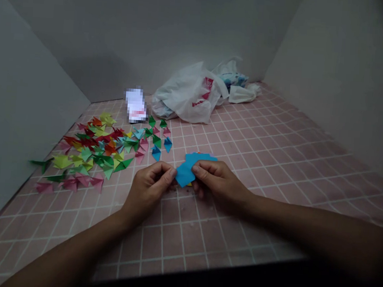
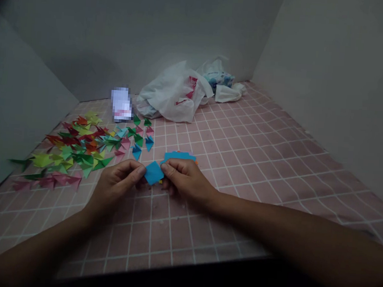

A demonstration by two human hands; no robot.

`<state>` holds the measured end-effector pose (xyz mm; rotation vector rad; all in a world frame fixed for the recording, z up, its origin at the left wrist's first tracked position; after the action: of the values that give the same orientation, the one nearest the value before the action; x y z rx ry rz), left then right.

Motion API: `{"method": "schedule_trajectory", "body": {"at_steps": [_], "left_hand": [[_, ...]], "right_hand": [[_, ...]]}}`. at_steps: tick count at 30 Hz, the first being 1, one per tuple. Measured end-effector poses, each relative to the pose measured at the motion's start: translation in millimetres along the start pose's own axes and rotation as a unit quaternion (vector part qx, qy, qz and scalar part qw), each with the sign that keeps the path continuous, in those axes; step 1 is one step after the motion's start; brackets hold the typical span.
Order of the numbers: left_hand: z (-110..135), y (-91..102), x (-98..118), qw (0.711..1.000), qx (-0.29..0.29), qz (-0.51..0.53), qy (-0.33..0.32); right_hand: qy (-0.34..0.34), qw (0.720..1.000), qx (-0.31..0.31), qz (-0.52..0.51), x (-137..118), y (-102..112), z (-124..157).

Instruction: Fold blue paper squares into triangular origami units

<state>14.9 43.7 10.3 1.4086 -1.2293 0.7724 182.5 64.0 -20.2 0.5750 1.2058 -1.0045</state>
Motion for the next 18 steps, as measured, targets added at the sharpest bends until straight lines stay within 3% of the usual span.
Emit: {"method": "schedule_trajectory", "body": {"at_steps": [6,18], "left_hand": [[-2,1.7,-2,0.997,0.035,0.065,0.02],[-1,-5.4,-16,0.984,0.017,0.152,0.087]], "right_hand": [[0.004,0.995,-0.042,-0.095,0,0,-4],[-0.005,0.984,-0.101,-0.144,-2,-7,-3]]}}
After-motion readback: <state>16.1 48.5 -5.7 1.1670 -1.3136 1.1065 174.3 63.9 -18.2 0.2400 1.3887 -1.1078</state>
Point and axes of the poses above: each hand's wrist, its own z-axis away from the middle knuckle, its own y-axis out of the back of the hand, x = y × z, the point moved 5 cm from there along -z, towards the middle knuckle, and after that the axes turned 11 degrees about -y, right-handed, at the moved point
